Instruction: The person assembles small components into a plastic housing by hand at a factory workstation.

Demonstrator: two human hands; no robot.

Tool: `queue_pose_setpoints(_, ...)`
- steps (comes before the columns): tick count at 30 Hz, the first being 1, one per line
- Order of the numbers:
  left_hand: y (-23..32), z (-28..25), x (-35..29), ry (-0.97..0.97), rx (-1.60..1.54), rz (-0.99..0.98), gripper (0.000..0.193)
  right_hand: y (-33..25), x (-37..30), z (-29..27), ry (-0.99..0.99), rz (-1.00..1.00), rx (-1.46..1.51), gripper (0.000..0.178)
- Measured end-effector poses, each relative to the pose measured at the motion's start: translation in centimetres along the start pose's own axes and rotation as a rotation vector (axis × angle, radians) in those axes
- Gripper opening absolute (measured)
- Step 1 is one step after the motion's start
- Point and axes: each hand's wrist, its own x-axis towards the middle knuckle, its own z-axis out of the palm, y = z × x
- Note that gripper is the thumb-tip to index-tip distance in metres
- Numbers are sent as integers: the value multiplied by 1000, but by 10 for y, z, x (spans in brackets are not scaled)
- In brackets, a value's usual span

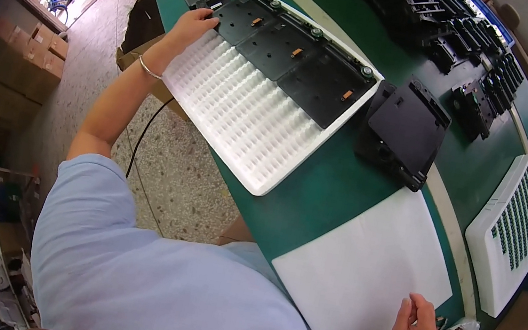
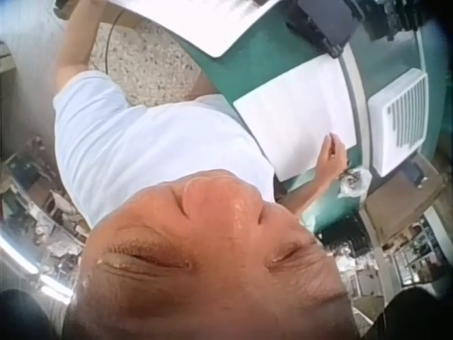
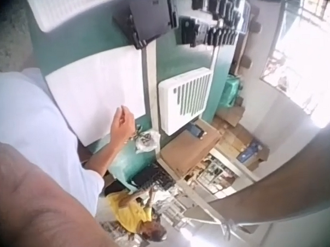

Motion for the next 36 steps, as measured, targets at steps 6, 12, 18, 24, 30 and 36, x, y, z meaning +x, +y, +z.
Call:
queue_pose_setpoints(6,7,-2,-17,-1,66,90,55,2,-3,-1,5,6,-3,8)
queue_pose_setpoints(12,11,-25,-25,-253,-146,56,73,5,-8,-1,21,7,29,8)
queue_pose_setpoints(18,6,-17,-20,-155,-86,69,70,7,-5,2,61,-40,11,11)
queue_pose_setpoints(24,7,-6,-13,-44,18,70,65,13,-4,1,65,-23,20,11)
queue_pose_setpoints(30,3,-8,-17,-7,51,81,64,21,-4,1,45,12,57,12)
queue_pose_setpoints(36,-7,-10,-30,30,29,72,62,26,-1,1,57,17,77,12)
